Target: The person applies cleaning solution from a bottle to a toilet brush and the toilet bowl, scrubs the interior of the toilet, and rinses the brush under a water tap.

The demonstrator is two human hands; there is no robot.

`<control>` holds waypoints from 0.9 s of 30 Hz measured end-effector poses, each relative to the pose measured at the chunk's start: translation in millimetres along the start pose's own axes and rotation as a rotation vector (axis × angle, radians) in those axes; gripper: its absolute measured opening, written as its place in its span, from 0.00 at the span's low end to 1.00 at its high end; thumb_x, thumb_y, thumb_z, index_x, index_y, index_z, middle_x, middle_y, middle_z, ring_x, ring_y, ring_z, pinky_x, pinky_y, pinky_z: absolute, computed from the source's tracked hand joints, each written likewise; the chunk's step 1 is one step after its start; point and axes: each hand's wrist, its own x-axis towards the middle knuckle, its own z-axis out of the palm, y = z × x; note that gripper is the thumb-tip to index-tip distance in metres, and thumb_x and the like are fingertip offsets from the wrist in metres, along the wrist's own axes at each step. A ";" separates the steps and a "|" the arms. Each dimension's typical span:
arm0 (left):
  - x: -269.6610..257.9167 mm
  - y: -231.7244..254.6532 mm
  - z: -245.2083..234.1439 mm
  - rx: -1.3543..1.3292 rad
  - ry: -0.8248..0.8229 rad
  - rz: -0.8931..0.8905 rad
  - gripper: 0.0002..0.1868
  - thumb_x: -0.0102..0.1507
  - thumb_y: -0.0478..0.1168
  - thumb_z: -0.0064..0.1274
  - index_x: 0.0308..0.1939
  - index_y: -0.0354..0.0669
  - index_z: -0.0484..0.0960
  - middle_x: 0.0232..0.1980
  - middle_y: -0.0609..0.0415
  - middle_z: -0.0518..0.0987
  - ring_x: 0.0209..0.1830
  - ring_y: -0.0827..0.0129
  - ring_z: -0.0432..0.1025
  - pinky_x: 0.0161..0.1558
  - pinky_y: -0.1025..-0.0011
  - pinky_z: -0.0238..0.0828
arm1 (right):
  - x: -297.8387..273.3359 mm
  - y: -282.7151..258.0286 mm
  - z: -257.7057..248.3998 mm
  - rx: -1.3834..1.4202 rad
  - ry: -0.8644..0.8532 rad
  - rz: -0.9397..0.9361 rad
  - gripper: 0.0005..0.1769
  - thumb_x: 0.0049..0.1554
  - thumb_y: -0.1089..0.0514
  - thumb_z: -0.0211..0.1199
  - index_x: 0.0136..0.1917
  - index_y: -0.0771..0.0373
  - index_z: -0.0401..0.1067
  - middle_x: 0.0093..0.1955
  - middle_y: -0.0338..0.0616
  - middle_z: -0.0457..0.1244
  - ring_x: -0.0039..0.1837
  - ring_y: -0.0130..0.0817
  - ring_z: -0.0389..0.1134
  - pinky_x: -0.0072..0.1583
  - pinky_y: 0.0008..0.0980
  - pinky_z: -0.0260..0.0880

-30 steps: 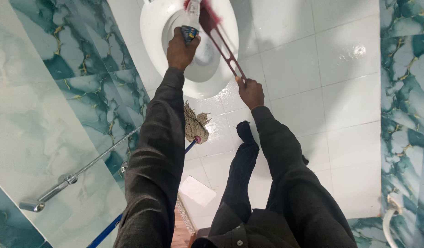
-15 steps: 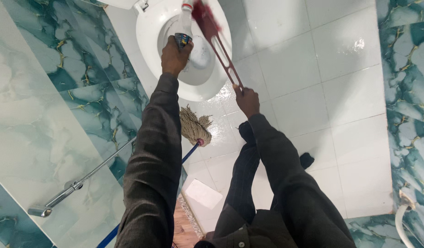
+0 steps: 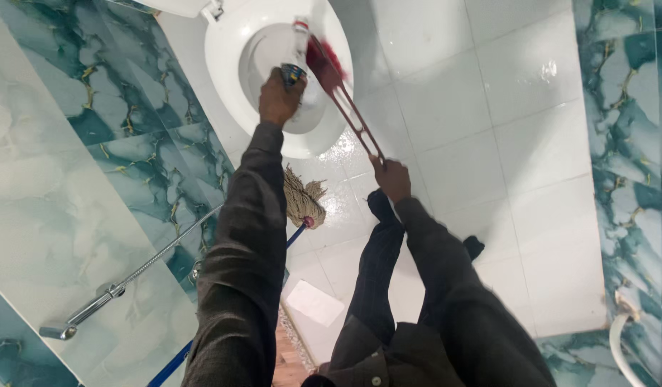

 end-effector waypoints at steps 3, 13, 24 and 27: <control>-8.3 2.0 5.3 0.076 -0.012 0.022 0.28 0.60 0.58 0.62 0.46 0.36 0.76 0.43 0.33 0.83 0.44 0.38 0.79 0.47 0.50 0.74 | 8.5 -7.2 8.7 0.024 0.031 -0.017 0.37 0.64 0.33 0.56 0.31 0.69 0.74 0.29 0.61 0.65 0.36 0.62 0.69 0.42 0.53 0.69; -22.7 13.7 15.0 0.061 -0.061 0.032 0.29 0.61 0.59 0.61 0.47 0.36 0.75 0.44 0.33 0.83 0.45 0.40 0.79 0.48 0.51 0.75 | 4.3 -59.6 -56.9 0.736 -0.234 0.454 0.40 0.54 0.24 0.65 0.30 0.65 0.69 0.22 0.37 0.57 0.22 0.24 0.57 0.26 0.29 0.56; -23.6 20.9 37.0 0.181 -0.097 0.016 0.29 0.60 0.60 0.61 0.48 0.39 0.75 0.44 0.35 0.83 0.46 0.40 0.78 0.48 0.50 0.74 | 59.3 -53.6 -92.0 0.990 -0.682 0.639 0.40 0.62 0.22 0.49 0.38 0.61 0.69 0.22 0.26 0.45 0.21 0.17 0.42 0.24 0.26 0.41; -10.6 32.7 35.0 0.192 -0.010 0.096 0.29 0.61 0.61 0.62 0.47 0.38 0.76 0.45 0.35 0.83 0.47 0.39 0.78 0.48 0.48 0.74 | 1.2 -41.5 -86.2 0.987 -0.684 0.609 0.37 0.62 0.26 0.52 0.38 0.64 0.70 0.21 0.30 0.48 0.21 0.21 0.46 0.24 0.28 0.46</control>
